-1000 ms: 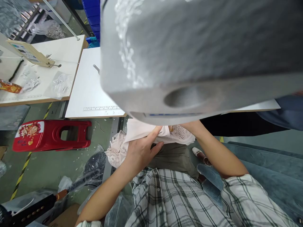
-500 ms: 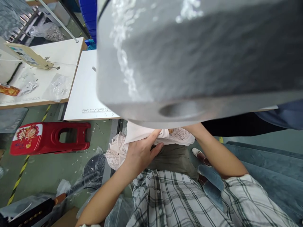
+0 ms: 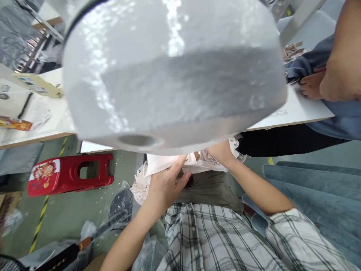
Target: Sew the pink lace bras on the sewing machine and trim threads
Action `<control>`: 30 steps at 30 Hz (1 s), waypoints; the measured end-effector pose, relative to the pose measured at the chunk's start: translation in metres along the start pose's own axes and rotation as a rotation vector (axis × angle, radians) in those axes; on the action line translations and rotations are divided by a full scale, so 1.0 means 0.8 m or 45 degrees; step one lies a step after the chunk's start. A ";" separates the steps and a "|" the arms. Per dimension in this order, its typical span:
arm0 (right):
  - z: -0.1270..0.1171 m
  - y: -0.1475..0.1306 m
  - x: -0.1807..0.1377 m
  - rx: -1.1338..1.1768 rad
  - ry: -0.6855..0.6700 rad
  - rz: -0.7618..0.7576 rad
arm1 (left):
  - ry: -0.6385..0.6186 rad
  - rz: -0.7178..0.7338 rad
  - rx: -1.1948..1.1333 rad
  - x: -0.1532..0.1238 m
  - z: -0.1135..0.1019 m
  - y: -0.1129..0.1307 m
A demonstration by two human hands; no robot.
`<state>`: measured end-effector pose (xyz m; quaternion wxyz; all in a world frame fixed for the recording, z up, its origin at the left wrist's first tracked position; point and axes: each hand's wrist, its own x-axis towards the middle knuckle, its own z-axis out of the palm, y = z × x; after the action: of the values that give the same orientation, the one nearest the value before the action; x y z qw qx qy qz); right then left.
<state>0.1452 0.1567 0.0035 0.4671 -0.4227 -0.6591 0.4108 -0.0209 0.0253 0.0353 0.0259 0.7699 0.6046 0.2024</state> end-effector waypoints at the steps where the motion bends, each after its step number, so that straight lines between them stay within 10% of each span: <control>1: -0.001 0.002 -0.004 0.030 0.053 0.004 | -0.007 -0.015 0.000 0.000 -0.001 0.000; 30: -0.011 -0.007 -0.063 0.418 -0.017 0.197 | 0.057 0.018 -0.015 0.004 0.011 0.014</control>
<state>0.1632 0.1090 -0.0026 0.4925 -0.3875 -0.5517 0.5504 -0.0070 0.0269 0.0309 0.0153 0.7693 0.5984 0.2235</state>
